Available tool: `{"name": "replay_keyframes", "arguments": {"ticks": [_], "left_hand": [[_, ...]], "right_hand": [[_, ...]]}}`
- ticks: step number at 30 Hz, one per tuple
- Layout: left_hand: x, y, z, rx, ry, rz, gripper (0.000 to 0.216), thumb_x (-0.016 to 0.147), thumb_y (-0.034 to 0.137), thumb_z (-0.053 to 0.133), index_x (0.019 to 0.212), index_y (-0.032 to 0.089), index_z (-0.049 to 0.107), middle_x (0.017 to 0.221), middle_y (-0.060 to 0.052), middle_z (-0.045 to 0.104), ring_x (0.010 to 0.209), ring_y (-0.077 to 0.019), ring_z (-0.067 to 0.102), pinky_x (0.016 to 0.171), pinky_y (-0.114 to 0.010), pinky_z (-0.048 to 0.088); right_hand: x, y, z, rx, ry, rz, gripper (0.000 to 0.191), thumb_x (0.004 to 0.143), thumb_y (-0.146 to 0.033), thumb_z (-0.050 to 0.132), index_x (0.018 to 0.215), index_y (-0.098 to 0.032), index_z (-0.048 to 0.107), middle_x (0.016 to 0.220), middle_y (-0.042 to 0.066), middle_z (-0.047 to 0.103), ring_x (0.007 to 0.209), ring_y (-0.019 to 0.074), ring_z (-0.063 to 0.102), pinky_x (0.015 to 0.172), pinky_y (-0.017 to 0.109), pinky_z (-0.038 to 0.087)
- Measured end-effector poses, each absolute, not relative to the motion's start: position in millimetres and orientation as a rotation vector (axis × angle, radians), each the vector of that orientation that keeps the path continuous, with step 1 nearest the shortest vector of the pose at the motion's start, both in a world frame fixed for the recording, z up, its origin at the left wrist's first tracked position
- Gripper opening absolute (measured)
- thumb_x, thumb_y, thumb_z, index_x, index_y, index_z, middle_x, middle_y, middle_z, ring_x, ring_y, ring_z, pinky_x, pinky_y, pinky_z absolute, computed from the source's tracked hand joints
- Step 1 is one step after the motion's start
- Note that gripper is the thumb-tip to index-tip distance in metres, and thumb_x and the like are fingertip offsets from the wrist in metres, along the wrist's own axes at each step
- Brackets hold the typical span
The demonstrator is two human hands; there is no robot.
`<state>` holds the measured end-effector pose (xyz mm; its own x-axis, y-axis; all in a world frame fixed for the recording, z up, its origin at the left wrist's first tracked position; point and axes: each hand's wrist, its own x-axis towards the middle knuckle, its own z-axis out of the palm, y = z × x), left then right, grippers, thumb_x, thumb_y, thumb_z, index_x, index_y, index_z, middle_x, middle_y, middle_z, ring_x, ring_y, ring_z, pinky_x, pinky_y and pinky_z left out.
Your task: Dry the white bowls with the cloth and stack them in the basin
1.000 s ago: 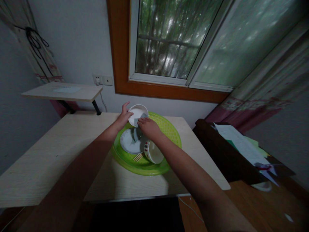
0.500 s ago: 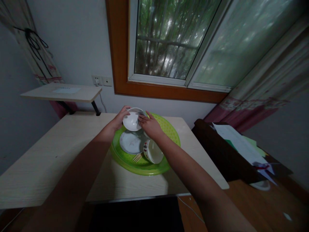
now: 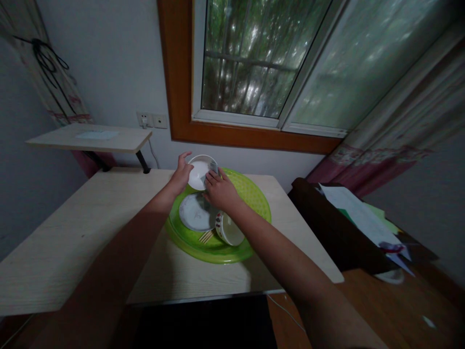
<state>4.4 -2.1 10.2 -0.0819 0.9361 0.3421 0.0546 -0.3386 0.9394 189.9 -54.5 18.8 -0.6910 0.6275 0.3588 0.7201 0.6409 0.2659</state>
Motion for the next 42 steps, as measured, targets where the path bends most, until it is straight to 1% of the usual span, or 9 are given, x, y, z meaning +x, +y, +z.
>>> {"name": "replay_keyframes", "arguments": {"ticks": [3,7,13,19,24,31,35,39,42], "left_hand": [[3,0,6,1.544,1.146,1.524,0.058,0.085,0.022,0.044,0.142,0.025,0.036,0.108,-0.006,0.054,0.095,-0.0215,0.055,0.094,-0.042,0.049],[-1,2,0,1.618,1.159,1.497,0.056,0.089,0.026,0.042,0.144,0.023,0.036,0.113,-0.007,0.055,0.098,-0.0215,0.055,0.1,-0.044,0.047],[-4,2,-1,1.63,1.168,1.512,0.053,0.089,0.028,0.042,0.142,0.024,0.038,0.124,-0.008,0.055,0.109,-0.0224,0.054,0.105,-0.043,0.044],[1,-1,4,1.595,1.17,1.481,0.054,0.085,0.024,0.043,0.139,0.021,0.042,0.128,-0.01,0.056,0.114,-0.025,0.054,0.105,-0.044,0.046],[3,1,1,1.598,1.133,1.443,0.056,0.08,0.021,0.047,0.137,0.023,0.046,0.133,-0.009,0.057,0.118,-0.026,0.055,0.105,-0.044,0.047],[1,10,-9,1.652,1.074,1.483,0.049,0.095,0.051,0.049,0.135,0.023,0.048,0.139,-0.012,0.056,0.126,-0.0254,0.053,0.111,-0.046,0.043],[0,7,-8,1.7,1.067,1.478,0.051,0.097,0.058,0.045,0.136,0.025,0.049,0.139,-0.012,0.056,0.129,-0.0255,0.053,0.114,-0.046,0.04],[1,1,-3,1.745,1.08,1.471,0.048,0.098,0.057,0.043,0.133,0.026,0.049,0.143,-0.011,0.055,0.131,-0.0235,0.051,0.117,-0.043,0.037],[1,-3,0,1.755,1.074,1.462,0.047,0.098,0.056,0.041,0.133,0.026,0.048,0.144,-0.01,0.053,0.132,-0.023,0.051,0.118,-0.042,0.036]], "right_hand": [[188,-57,15,-1.021,-2.692,-0.475,0.062,0.096,-0.049,0.058,0.14,-0.006,0.056,0.146,0.021,0.057,0.139,0.035,0.05,0.128,0.055,0.016],[189,-56,14,-0.885,-2.741,-0.327,0.07,0.097,-0.054,0.054,0.15,-0.009,0.046,0.155,0.019,0.046,0.139,0.0327,0.049,0.124,0.051,0.027],[190,-54,16,-0.852,-2.725,-0.293,0.068,0.099,-0.059,0.049,0.146,-0.009,0.05,0.139,0.018,0.059,0.127,0.0305,0.056,0.116,0.047,0.038],[193,-52,17,-1.047,-2.644,-0.34,0.061,0.104,-0.058,0.04,0.132,-0.009,0.064,0.132,0.017,0.068,0.132,0.03,0.056,0.116,0.046,0.036],[194,-52,17,-1.216,-2.561,-0.416,0.066,0.102,-0.062,0.038,0.132,-0.009,0.065,0.139,0.018,0.065,0.142,0.0316,0.048,0.124,0.053,0.022],[189,-57,18,-1.095,-2.692,-0.36,0.067,0.103,-0.061,0.036,0.131,-0.007,0.065,0.137,0.02,0.066,0.134,0.0304,0.057,0.122,0.049,0.027],[187,-56,14,-0.914,-2.768,-0.223,0.066,0.106,-0.056,0.032,0.145,-0.006,0.052,0.145,0.02,0.059,0.136,0.029,0.056,0.124,0.049,0.026],[187,-59,13,-0.847,-2.785,-0.041,0.07,0.106,-0.056,0.032,0.158,-0.008,0.031,0.159,0.019,0.043,0.144,0.0293,0.048,0.12,0.046,0.035],[187,-62,16,-0.89,-2.771,0.011,0.074,0.105,-0.058,0.034,0.16,-0.01,0.025,0.161,0.018,0.04,0.143,0.0298,0.048,0.116,0.044,0.041]]}}
